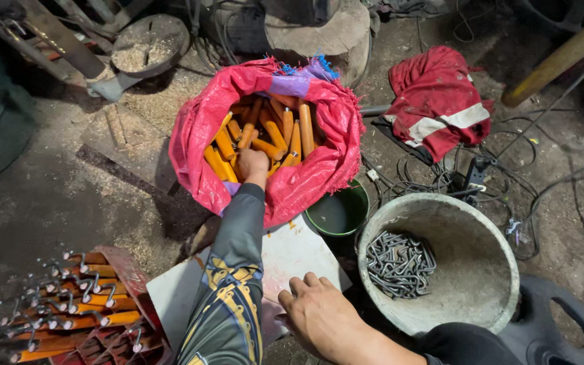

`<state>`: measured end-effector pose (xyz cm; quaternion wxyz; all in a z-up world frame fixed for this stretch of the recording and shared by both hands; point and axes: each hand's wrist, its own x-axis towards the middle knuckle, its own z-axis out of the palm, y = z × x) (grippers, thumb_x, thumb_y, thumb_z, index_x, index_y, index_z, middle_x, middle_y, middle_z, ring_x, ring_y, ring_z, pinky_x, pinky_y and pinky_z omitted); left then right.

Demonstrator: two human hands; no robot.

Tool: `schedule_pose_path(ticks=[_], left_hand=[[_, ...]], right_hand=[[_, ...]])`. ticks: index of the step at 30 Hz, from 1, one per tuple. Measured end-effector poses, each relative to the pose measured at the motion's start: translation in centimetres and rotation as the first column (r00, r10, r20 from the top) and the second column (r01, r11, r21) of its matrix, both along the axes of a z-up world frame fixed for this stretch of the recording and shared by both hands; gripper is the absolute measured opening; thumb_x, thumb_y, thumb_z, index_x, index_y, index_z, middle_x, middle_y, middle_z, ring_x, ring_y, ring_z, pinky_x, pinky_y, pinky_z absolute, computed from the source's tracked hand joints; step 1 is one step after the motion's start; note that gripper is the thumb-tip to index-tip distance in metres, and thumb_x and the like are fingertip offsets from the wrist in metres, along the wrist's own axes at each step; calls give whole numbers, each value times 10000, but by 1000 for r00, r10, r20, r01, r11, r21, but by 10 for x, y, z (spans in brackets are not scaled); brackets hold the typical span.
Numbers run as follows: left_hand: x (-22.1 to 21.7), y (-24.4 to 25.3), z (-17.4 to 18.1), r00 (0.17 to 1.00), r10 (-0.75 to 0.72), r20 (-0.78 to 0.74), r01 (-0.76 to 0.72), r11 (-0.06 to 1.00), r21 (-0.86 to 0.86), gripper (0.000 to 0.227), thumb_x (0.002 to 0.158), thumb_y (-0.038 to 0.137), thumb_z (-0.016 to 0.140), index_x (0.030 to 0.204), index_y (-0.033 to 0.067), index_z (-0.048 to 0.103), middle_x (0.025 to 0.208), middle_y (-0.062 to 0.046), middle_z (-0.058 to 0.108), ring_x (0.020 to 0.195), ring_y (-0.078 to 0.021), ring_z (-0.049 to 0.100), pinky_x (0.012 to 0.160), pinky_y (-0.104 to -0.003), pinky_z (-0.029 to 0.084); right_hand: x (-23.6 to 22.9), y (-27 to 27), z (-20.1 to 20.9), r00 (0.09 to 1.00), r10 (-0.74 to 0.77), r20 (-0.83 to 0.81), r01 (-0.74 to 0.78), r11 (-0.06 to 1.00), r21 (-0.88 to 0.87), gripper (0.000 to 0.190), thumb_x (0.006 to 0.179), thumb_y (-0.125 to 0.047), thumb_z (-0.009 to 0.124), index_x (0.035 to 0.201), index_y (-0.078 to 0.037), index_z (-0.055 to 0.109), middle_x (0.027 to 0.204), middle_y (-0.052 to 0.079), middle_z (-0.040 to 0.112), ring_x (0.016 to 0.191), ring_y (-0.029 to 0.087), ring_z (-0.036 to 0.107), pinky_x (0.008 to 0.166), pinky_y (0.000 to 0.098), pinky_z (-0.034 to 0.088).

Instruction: The person sits on the floor and assembles firecrackers by inserting metal staples into the ends of orange cylindrical casings. They use a small wooden stick to apply a pink paste to the casing ends before inserting the staples. Finished units are placed into a red crate.

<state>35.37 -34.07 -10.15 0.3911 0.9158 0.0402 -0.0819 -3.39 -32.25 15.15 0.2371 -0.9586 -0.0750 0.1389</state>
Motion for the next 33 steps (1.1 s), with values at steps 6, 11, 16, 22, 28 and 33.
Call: schedule_pose_path(ticks=[6,11,16,22,28,33], left_hand=[[9,-9,-14,961,261,90,-243,955,-170,366,894,165,603,1226,29,677,1143,-252,724,1086,-375,691,943,-452,530],[11,-9,-21,955,296,18,-283,929,-239,353,860,121,604,1178,28,726,1115,-238,746,1049,-354,730,926,-433,558],[24,-20,-18,960,262,99,-248,959,-134,367,862,180,692,1165,-27,700,1114,-263,718,1060,-368,699,917,-426,544],[34,-3,-22,998,58,9,-59,993,98,312,900,214,665,1117,0,731,1096,-260,735,1056,-386,703,917,-457,545],[28,15,-17,978,-152,143,121,971,204,286,938,249,637,1069,27,763,1079,-257,751,1052,-404,707,917,-487,545],[8,18,25,950,-176,258,124,971,207,324,941,290,675,1099,9,703,1078,-280,698,1025,-456,664,875,-535,522]], right_hand=[[-1,-3,1,1000,-10,26,10,1000,13,321,910,-296,648,1119,-52,646,1030,146,628,1007,358,584,838,476,471],[-2,0,3,998,1,57,0,1000,-31,286,889,-234,634,1108,-50,650,1032,143,632,1016,353,586,834,466,477],[0,-2,7,998,6,57,-4,1000,-27,228,887,-196,616,1073,-69,653,1021,136,632,995,346,593,826,466,479],[-1,0,11,999,-23,48,23,1000,3,234,904,-239,619,1054,-64,663,1013,139,634,990,349,597,814,468,483],[1,-2,13,1000,-27,13,27,999,38,308,952,-328,617,1087,-54,656,1019,147,632,1000,361,589,823,480,475],[1,-3,4,999,-31,29,32,999,-8,269,928,-280,625,1093,-71,661,1037,151,637,1010,357,597,825,476,484]])
